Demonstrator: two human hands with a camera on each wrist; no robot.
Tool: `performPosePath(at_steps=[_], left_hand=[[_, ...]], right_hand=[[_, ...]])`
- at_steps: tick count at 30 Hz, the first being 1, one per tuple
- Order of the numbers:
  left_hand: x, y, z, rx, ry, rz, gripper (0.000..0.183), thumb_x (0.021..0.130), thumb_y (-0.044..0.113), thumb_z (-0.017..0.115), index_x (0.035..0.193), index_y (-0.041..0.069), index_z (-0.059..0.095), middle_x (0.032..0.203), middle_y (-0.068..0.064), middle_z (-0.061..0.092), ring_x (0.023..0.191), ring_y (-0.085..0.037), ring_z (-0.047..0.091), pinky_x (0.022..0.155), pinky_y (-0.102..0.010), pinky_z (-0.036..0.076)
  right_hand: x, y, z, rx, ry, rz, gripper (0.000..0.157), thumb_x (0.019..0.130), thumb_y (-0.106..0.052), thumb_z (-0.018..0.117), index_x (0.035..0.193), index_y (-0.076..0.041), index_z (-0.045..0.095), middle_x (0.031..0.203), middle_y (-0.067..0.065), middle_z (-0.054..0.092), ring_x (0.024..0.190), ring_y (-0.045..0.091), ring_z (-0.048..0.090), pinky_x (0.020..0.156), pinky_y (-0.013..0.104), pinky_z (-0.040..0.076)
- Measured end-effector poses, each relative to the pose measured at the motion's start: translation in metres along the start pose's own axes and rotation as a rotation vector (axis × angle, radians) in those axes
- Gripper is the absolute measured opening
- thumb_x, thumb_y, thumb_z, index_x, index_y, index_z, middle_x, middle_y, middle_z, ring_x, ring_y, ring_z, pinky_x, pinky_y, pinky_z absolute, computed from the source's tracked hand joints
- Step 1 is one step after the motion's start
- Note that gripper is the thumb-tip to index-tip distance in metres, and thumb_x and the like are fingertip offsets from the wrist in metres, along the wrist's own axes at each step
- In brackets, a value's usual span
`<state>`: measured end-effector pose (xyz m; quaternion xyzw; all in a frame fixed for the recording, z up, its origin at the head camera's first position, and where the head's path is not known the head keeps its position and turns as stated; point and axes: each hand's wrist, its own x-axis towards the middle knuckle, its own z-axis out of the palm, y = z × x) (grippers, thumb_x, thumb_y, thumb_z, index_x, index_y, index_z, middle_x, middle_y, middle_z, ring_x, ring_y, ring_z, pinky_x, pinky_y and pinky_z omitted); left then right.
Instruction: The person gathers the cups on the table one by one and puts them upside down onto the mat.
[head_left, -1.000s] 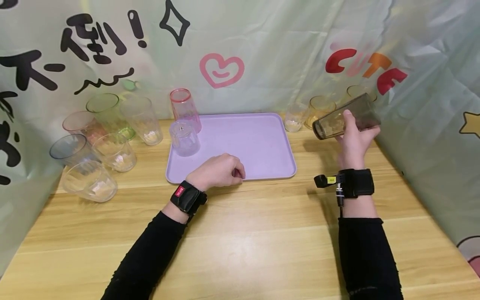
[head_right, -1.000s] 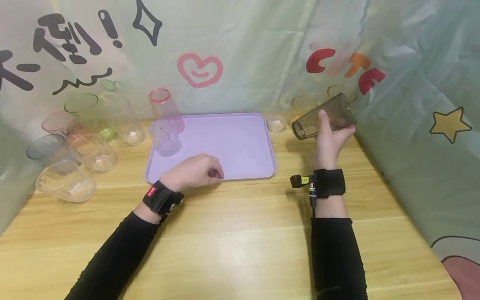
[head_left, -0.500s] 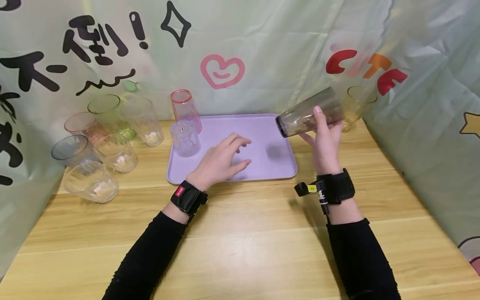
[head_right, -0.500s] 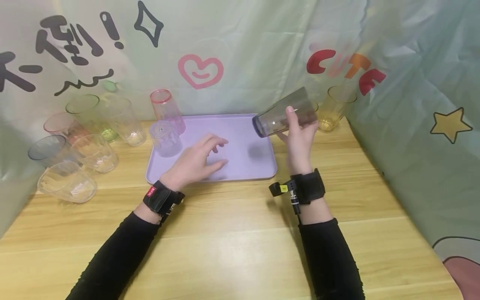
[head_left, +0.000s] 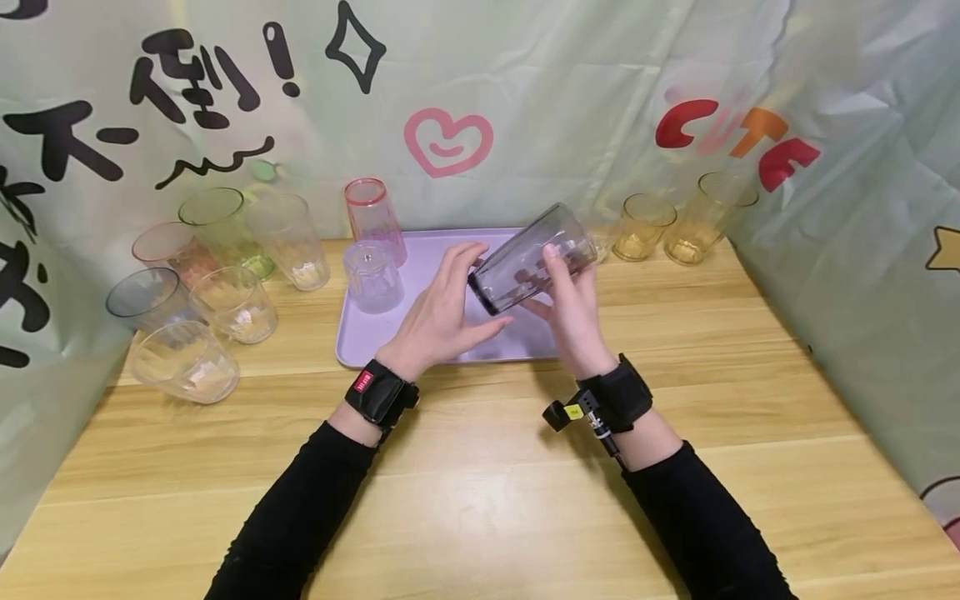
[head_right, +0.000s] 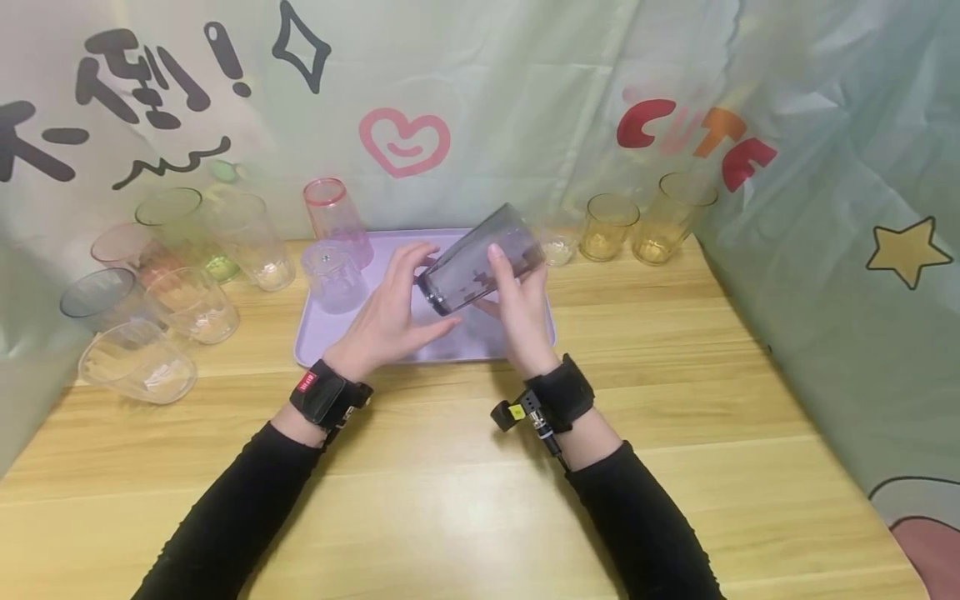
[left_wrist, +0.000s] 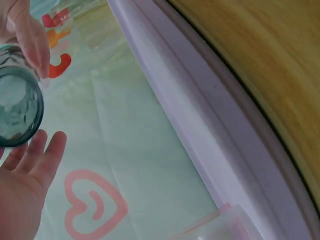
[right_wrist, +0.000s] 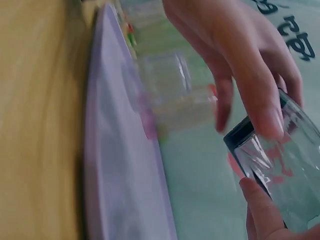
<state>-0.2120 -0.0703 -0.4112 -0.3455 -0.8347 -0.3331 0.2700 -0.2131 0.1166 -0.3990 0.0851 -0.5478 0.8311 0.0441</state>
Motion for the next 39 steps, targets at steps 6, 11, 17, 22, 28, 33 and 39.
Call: performPosePath(at_steps=[6, 11, 17, 22, 28, 33, 39], left_hand=[[0.001, 0.001, -0.001, -0.04, -0.014, 0.038, 0.091, 0.068, 0.035, 0.077, 0.139, 0.013, 0.025, 0.135, -0.007, 0.029, 0.116, -0.012, 0.035, 0.092, -0.029, 0.042], [0.004, 0.004, -0.005, -0.029, 0.0, 0.102, 0.08, 0.07, 0.027, 0.076, 0.136, 0.016, 0.032, 0.136, -0.008, 0.03, 0.118, -0.013, 0.034, 0.088, -0.028, 0.045], [0.01, 0.012, -0.021, -0.002, 0.012, 0.148, 0.067, 0.074, 0.026, 0.073, 0.132, 0.017, 0.042, 0.133, -0.011, 0.033, 0.114, -0.013, 0.039, 0.078, -0.029, 0.049], [0.014, 0.018, -0.037, -0.007, 0.022, 0.157, 0.06, 0.075, 0.028, 0.072, 0.129, 0.019, 0.047, 0.127, -0.013, 0.034, 0.113, -0.015, 0.041, 0.075, -0.03, 0.049], [0.018, 0.022, -0.056, -0.01, 0.033, 0.164, 0.057, 0.075, 0.03, 0.073, 0.126, 0.018, 0.051, 0.122, -0.013, 0.037, 0.109, -0.015, 0.042, 0.082, -0.032, 0.045], [0.019, 0.021, -0.077, -0.017, 0.036, 0.149, 0.053, 0.074, 0.026, 0.074, 0.122, 0.015, 0.055, 0.12, -0.012, 0.042, 0.108, -0.014, 0.041, 0.085, -0.032, 0.041], [0.017, 0.019, -0.101, 0.029, 0.039, 0.071, 0.058, 0.074, 0.026, 0.074, 0.124, 0.011, 0.051, 0.121, -0.007, 0.047, 0.11, -0.013, 0.04, 0.088, -0.033, 0.04]], right_hand=[[-0.014, -0.003, 0.016, 0.025, -0.065, 0.065, 0.055, 0.09, -0.041, 0.05, 0.133, -0.018, 0.025, 0.128, 0.015, 0.043, 0.107, 0.032, 0.049, 0.083, 0.047, 0.048], [-0.014, -0.005, 0.016, 0.058, -0.093, 0.104, 0.052, 0.092, -0.041, 0.047, 0.135, -0.017, 0.028, 0.129, 0.015, 0.04, 0.109, 0.033, 0.048, 0.085, 0.044, 0.048], [-0.009, -0.007, 0.014, 0.063, -0.061, 0.111, 0.051, 0.091, -0.042, 0.05, 0.132, -0.017, 0.034, 0.125, 0.013, 0.042, 0.109, 0.032, 0.047, 0.089, 0.044, 0.045], [-0.007, -0.013, 0.008, 0.015, -0.063, 0.08, 0.05, 0.091, -0.041, 0.05, 0.131, -0.016, 0.035, 0.115, 0.012, 0.048, 0.104, 0.033, 0.051, 0.09, 0.045, 0.045], [0.014, 0.0, -0.019, -0.095, -0.083, 0.043, 0.066, 0.086, -0.041, 0.058, 0.136, -0.01, 0.029, 0.126, 0.019, 0.042, 0.103, 0.035, 0.05, 0.087, 0.044, 0.047], [0.041, 0.018, -0.063, -0.227, -0.088, 0.036, 0.062, 0.081, -0.029, 0.067, 0.133, -0.01, 0.038, 0.127, 0.014, 0.044, 0.106, 0.03, 0.049, 0.084, 0.038, 0.049], [0.019, -0.032, -0.057, -0.854, -0.121, 0.058, 0.059, 0.085, -0.041, 0.058, 0.128, -0.003, 0.044, 0.122, 0.019, 0.049, 0.103, 0.029, 0.05, 0.087, 0.045, 0.046]])
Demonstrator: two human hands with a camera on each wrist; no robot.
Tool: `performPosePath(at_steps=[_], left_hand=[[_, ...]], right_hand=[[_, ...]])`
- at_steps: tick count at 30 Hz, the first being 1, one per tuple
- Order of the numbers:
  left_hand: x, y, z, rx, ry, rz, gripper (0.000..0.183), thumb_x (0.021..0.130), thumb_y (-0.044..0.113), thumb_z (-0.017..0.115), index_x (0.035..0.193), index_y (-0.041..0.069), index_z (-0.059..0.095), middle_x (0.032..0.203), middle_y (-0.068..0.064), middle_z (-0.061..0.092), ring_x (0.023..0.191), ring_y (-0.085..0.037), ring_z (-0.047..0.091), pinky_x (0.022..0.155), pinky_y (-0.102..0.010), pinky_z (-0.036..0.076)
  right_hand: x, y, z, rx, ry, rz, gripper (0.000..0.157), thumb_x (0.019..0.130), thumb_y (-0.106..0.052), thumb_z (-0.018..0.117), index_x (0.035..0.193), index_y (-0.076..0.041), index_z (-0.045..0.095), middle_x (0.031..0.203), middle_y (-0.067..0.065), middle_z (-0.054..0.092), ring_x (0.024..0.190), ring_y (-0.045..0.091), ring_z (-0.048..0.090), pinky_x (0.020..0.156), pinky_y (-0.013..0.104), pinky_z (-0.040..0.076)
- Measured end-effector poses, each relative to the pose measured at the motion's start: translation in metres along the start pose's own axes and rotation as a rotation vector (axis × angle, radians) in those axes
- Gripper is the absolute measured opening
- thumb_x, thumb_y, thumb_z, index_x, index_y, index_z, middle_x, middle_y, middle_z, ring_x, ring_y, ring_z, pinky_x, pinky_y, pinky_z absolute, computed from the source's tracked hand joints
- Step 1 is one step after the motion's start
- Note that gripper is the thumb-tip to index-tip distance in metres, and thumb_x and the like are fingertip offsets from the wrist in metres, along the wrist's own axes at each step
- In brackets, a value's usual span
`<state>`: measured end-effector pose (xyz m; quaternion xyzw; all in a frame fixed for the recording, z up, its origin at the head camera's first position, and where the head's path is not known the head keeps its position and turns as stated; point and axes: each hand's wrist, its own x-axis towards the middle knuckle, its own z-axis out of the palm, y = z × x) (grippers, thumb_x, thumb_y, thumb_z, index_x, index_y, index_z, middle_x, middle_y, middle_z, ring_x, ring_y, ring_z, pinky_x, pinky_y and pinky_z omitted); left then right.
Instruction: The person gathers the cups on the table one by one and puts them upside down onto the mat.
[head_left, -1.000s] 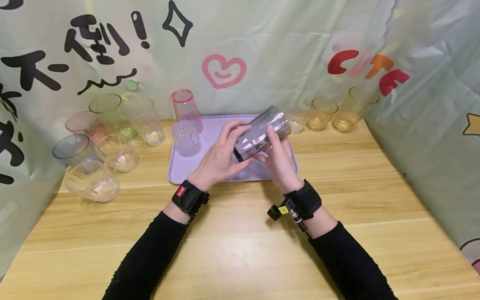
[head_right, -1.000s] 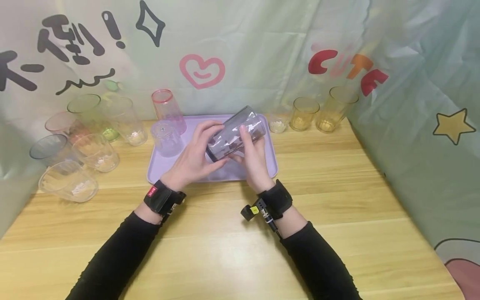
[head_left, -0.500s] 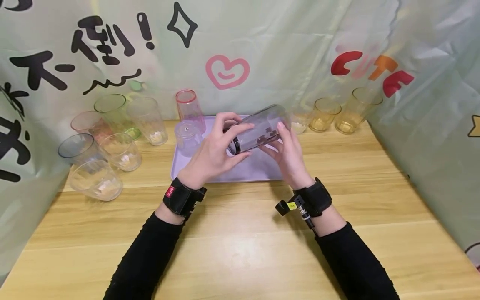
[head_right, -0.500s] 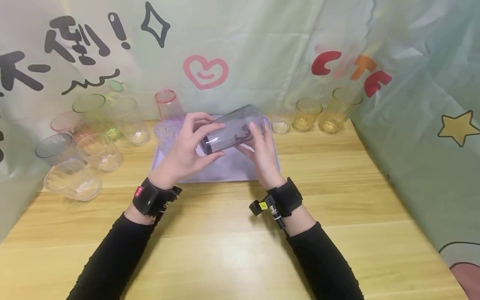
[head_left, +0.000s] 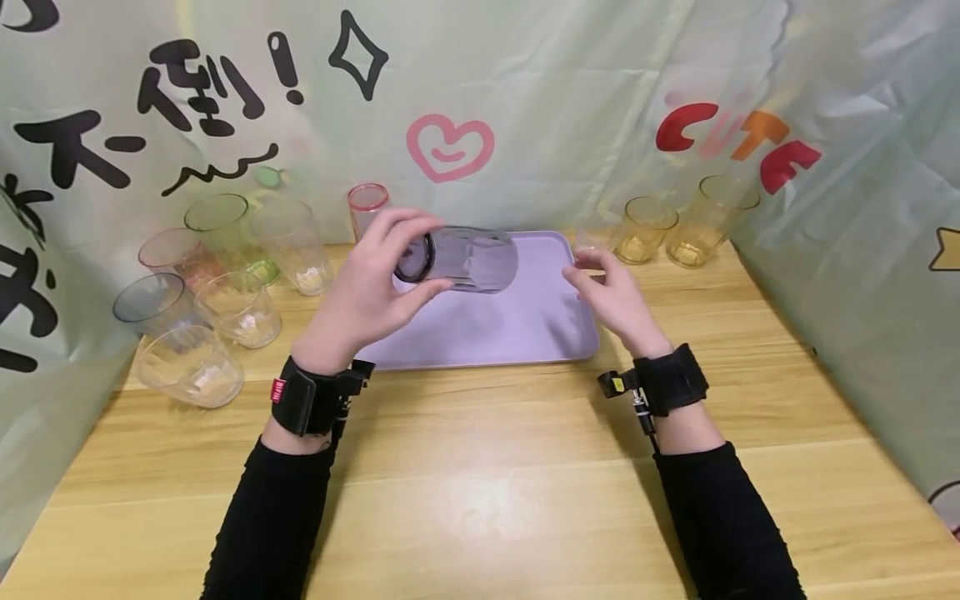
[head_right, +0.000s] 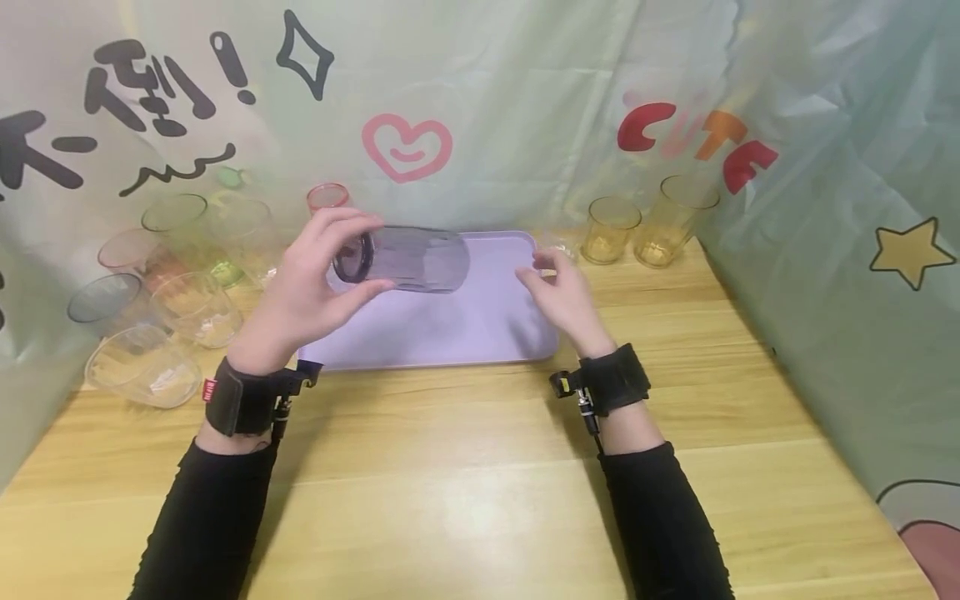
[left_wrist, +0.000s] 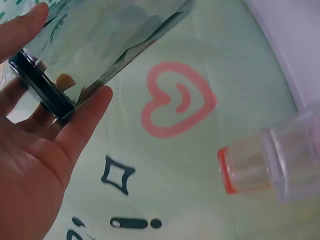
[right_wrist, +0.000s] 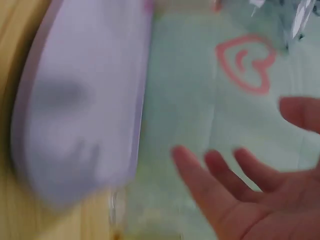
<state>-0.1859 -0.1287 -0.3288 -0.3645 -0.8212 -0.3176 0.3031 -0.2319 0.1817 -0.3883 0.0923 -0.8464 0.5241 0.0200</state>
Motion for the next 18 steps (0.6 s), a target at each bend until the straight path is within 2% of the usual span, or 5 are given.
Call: performPosePath(at_steps=[4, 8, 11, 13, 18], left_hand=[[-0.001, -0.001, -0.008, 0.009, 0.013, -0.043, 0.061, 0.073, 0.024, 0.075, 0.125, 0.006, 0.047, 0.12, -0.009, 0.049, 0.111, -0.015, 0.041, 0.094, -0.035, 0.037], [-0.002, -0.001, -0.013, 0.052, 0.04, -0.037, 0.059, 0.074, 0.022, 0.074, 0.125, 0.006, 0.048, 0.119, -0.013, 0.047, 0.11, -0.017, 0.042, 0.091, -0.037, 0.039], [-0.002, -0.002, -0.017, 0.086, 0.047, -0.034, 0.058, 0.074, 0.021, 0.073, 0.126, 0.007, 0.05, 0.117, -0.015, 0.046, 0.109, -0.018, 0.042, 0.088, -0.038, 0.041], [-0.003, -0.003, -0.019, 0.097, 0.032, -0.056, 0.059, 0.074, 0.021, 0.072, 0.127, 0.009, 0.05, 0.118, -0.014, 0.046, 0.109, -0.018, 0.042, 0.087, -0.039, 0.042], [-0.008, -0.007, -0.025, 0.122, -0.061, -0.177, 0.062, 0.075, 0.027, 0.07, 0.131, 0.018, 0.047, 0.122, -0.007, 0.045, 0.106, -0.015, 0.045, 0.083, -0.039, 0.043]], right_hand=[[-0.003, 0.005, -0.012, -0.329, -0.091, 0.04, 0.056, 0.089, -0.036, 0.054, 0.127, 0.003, 0.043, 0.118, 0.024, 0.051, 0.101, 0.033, 0.05, 0.087, 0.049, 0.042], [0.0, 0.016, -0.015, -0.524, -0.155, 0.054, 0.05, 0.088, -0.029, 0.055, 0.122, 0.007, 0.046, 0.11, 0.024, 0.057, 0.095, 0.032, 0.053, 0.083, 0.048, 0.044], [0.001, 0.022, -0.015, -0.596, -0.18, 0.053, 0.044, 0.085, -0.023, 0.057, 0.117, 0.007, 0.051, 0.101, 0.021, 0.062, 0.088, 0.029, 0.056, 0.077, 0.045, 0.047], [0.001, 0.023, -0.014, -0.616, -0.184, 0.05, 0.04, 0.083, -0.018, 0.058, 0.114, 0.007, 0.053, 0.097, 0.019, 0.064, 0.085, 0.027, 0.057, 0.075, 0.043, 0.047], [0.002, 0.028, -0.013, -0.642, -0.171, 0.064, 0.035, 0.078, -0.01, 0.06, 0.109, 0.006, 0.057, 0.092, 0.017, 0.064, 0.082, 0.026, 0.056, 0.073, 0.042, 0.048]])
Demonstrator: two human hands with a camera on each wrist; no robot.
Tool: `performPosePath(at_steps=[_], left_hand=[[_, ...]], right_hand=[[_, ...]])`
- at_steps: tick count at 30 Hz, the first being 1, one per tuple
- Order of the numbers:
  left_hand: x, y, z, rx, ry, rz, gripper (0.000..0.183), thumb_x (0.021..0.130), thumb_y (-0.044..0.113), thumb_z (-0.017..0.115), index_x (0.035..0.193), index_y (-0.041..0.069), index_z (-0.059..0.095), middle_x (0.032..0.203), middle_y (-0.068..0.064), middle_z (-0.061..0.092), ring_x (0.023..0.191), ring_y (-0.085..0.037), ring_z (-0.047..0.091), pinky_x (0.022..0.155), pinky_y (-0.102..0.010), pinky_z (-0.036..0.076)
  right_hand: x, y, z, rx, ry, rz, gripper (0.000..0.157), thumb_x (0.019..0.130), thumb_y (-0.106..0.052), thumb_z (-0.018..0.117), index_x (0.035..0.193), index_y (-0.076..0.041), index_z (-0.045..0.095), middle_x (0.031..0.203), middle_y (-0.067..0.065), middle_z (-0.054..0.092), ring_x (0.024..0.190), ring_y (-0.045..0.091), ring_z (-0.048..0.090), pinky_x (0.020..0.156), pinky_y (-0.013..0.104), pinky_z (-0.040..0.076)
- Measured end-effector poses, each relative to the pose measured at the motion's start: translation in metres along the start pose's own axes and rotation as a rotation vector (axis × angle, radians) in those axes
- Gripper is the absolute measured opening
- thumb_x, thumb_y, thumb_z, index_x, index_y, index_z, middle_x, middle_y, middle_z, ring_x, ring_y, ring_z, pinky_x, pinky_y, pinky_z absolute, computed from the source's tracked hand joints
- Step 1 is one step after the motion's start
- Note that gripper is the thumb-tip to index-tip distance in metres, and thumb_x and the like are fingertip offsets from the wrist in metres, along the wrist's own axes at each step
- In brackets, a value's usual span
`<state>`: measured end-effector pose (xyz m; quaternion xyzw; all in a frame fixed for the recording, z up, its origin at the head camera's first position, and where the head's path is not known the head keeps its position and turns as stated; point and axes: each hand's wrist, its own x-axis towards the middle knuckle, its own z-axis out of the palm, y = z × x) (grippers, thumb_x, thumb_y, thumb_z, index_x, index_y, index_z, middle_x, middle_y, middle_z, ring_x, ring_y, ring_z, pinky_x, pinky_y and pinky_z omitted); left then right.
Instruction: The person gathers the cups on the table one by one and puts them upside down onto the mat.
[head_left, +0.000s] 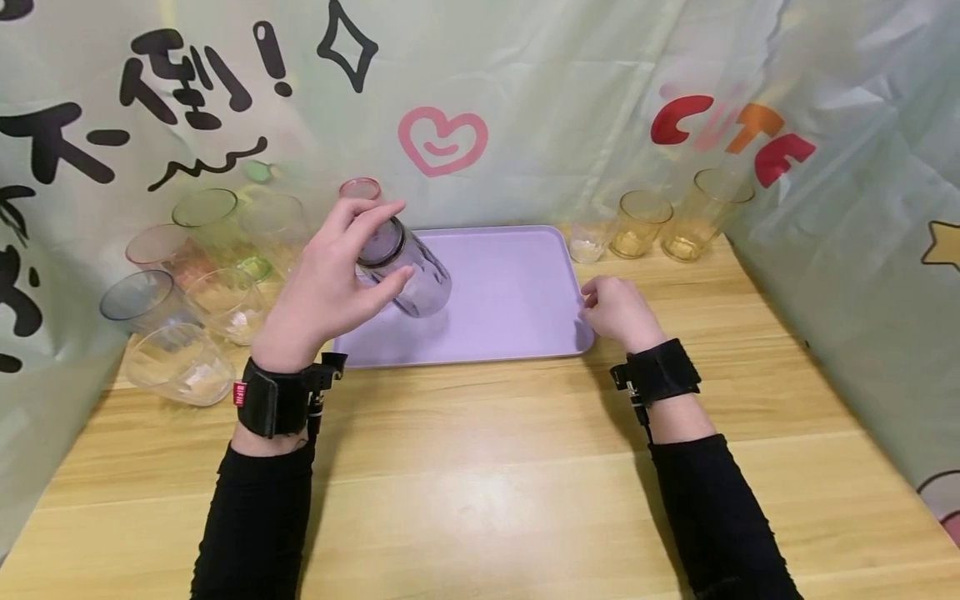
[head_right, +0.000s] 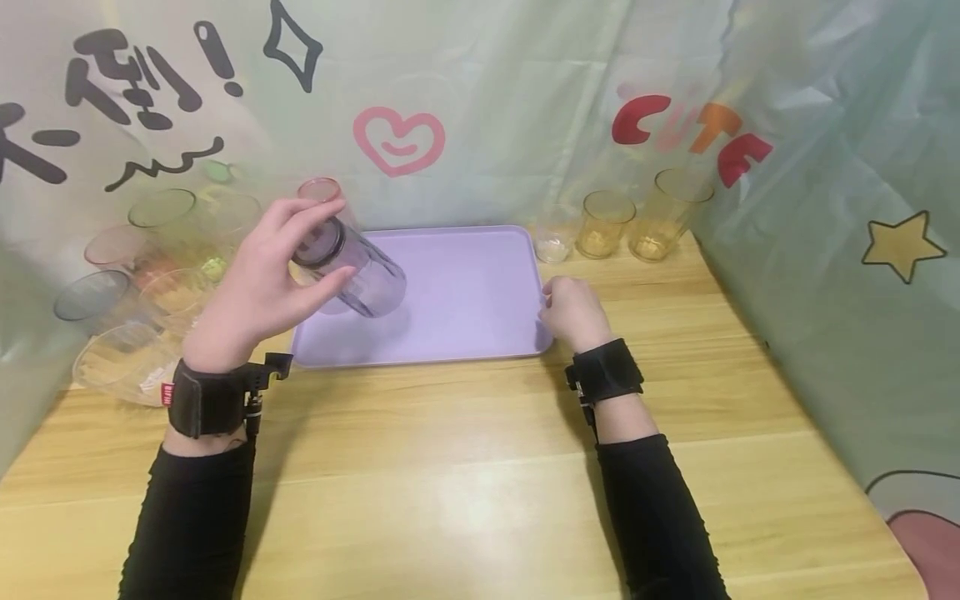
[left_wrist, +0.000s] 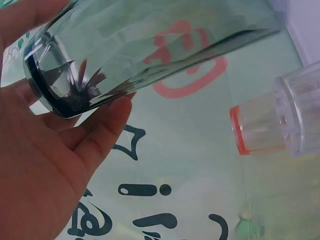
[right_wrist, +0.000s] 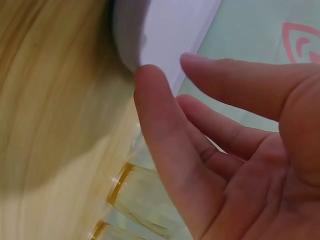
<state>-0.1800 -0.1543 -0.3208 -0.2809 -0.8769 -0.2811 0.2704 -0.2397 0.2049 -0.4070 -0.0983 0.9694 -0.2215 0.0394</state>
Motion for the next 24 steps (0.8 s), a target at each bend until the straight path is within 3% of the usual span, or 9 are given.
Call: performPosePath(at_steps=[9, 14, 24], left_hand=[[-0.005, -0.007, -0.006, 0.063, -0.148, -0.11, 0.059, 0.073, 0.034, 0.068, 0.127, 0.023, 0.049, 0.122, 0.002, 0.045, 0.093, -0.013, 0.046, 0.077, -0.039, 0.043], [-0.008, -0.007, -0.011, 0.099, -0.249, -0.188, 0.058, 0.074, 0.034, 0.066, 0.128, 0.026, 0.048, 0.114, 0.001, 0.047, 0.086, -0.014, 0.045, 0.072, -0.038, 0.042], [-0.011, -0.01, -0.017, 0.155, -0.38, -0.311, 0.061, 0.074, 0.031, 0.065, 0.131, 0.023, 0.046, 0.115, -0.003, 0.044, 0.084, -0.019, 0.045, 0.066, -0.04, 0.043]], right_hand=[[0.001, 0.006, 0.004, 0.004, -0.053, 0.043, 0.032, 0.076, -0.002, 0.054, 0.107, 0.004, 0.059, 0.088, 0.015, 0.065, 0.068, 0.019, 0.058, 0.058, 0.031, 0.051], [0.001, 0.005, 0.003, -0.006, -0.051, 0.046, 0.033, 0.075, -0.001, 0.053, 0.107, 0.004, 0.059, 0.088, 0.015, 0.064, 0.07, 0.02, 0.057, 0.06, 0.032, 0.05], [0.0, 0.004, 0.003, -0.008, -0.05, 0.04, 0.032, 0.075, -0.001, 0.054, 0.106, 0.005, 0.059, 0.088, 0.015, 0.065, 0.074, 0.022, 0.057, 0.062, 0.034, 0.05]])
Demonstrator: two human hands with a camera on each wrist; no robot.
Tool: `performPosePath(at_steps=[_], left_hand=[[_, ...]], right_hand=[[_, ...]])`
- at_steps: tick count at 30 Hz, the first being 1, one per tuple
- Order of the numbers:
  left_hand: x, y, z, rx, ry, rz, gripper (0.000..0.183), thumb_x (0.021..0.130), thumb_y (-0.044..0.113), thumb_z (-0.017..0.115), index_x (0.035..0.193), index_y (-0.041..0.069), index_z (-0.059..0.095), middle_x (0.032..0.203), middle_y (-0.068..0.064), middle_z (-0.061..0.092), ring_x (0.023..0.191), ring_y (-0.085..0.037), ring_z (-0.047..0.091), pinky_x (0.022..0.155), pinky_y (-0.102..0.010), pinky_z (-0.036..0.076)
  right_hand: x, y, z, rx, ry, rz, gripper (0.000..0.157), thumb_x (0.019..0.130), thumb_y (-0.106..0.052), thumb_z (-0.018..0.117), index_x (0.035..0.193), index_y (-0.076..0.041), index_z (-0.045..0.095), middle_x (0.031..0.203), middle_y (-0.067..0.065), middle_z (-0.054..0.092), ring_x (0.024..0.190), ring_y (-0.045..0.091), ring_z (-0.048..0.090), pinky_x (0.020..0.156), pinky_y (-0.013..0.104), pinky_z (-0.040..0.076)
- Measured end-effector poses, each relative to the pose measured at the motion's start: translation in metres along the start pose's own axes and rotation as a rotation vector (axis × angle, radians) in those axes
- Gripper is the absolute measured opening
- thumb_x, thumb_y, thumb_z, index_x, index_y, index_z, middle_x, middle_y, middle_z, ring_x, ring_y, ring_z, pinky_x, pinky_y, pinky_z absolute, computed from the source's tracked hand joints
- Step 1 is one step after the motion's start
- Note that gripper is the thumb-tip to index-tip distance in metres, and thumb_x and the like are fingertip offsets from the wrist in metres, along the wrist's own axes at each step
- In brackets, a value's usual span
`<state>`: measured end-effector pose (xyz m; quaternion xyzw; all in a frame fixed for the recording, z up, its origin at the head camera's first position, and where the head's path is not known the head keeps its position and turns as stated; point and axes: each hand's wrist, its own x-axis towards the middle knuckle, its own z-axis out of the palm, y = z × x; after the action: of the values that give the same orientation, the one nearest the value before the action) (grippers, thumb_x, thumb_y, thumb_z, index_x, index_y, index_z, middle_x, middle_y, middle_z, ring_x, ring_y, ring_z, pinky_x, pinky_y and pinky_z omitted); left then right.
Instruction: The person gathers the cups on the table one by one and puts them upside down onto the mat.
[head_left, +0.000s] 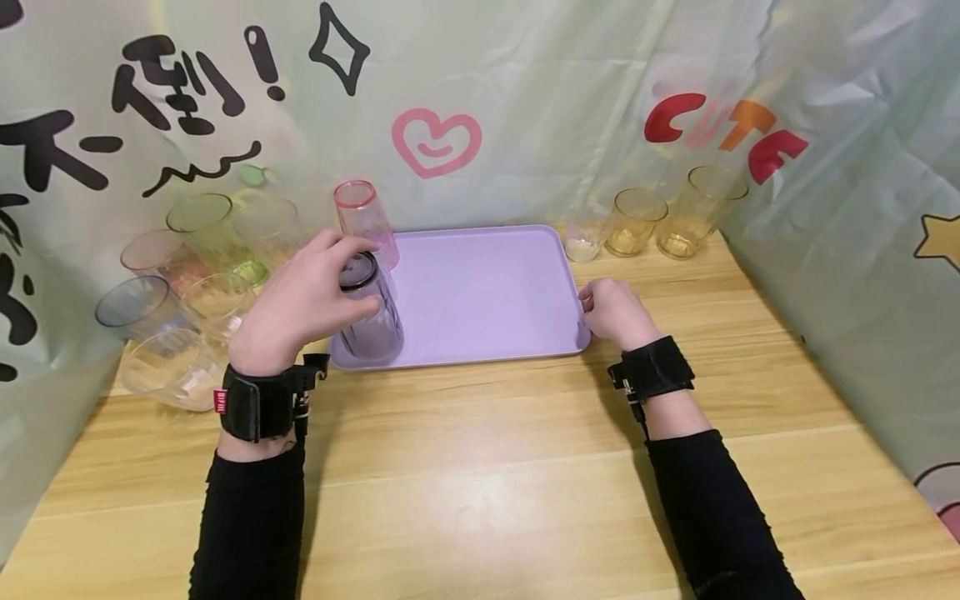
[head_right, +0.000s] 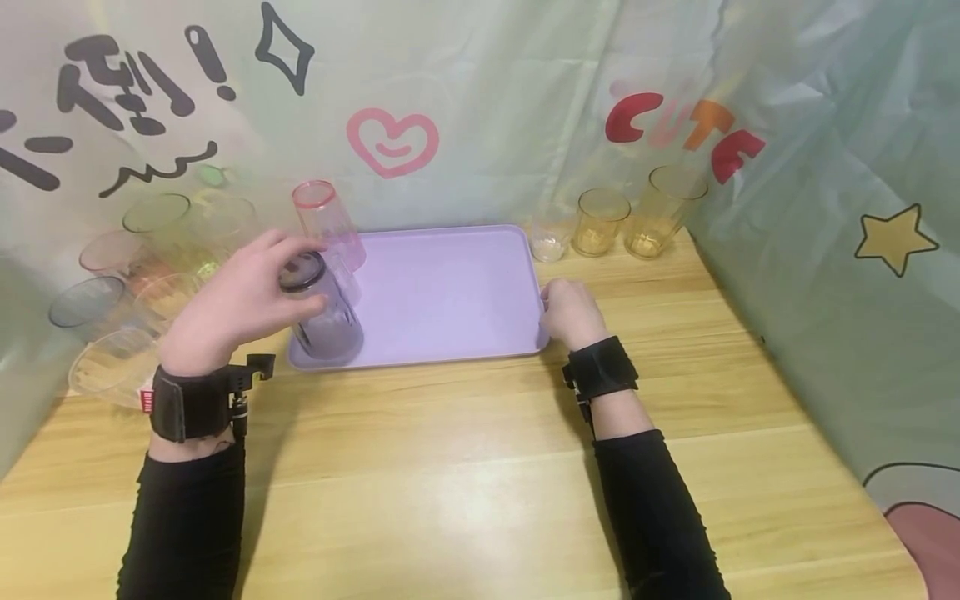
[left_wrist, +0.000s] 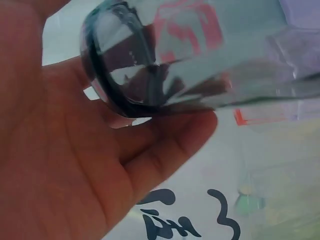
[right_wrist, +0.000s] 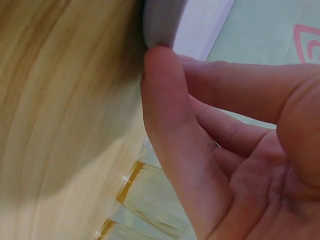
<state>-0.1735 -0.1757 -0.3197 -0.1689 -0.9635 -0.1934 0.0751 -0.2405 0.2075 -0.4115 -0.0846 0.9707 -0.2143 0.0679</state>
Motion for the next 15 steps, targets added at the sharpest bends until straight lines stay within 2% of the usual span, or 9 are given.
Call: performPosePath(at_steps=[8, 15], left_hand=[[0.0002, -0.0072, 0.0027, 0.009, -0.057, -0.039, 0.061, 0.072, 0.028, 0.065, 0.129, 0.022, 0.046, 0.109, -0.005, 0.045, 0.083, -0.021, 0.043, 0.065, -0.039, 0.042], [0.0002, -0.0101, 0.0054, 0.0, -0.092, -0.06, 0.056, 0.072, 0.027, 0.065, 0.125, 0.017, 0.048, 0.113, -0.008, 0.045, 0.089, -0.022, 0.044, 0.071, -0.042, 0.043]], right_hand=[[-0.0002, -0.0002, -0.0002, 0.002, 0.003, 0.0, 0.033, 0.075, -0.001, 0.055, 0.107, 0.005, 0.059, 0.088, 0.015, 0.065, 0.072, 0.021, 0.058, 0.06, 0.033, 0.05], [-0.0007, -0.0008, -0.0002, 0.005, -0.003, 0.006, 0.033, 0.074, 0.0, 0.054, 0.107, 0.005, 0.059, 0.087, 0.015, 0.064, 0.072, 0.021, 0.057, 0.059, 0.032, 0.05]])
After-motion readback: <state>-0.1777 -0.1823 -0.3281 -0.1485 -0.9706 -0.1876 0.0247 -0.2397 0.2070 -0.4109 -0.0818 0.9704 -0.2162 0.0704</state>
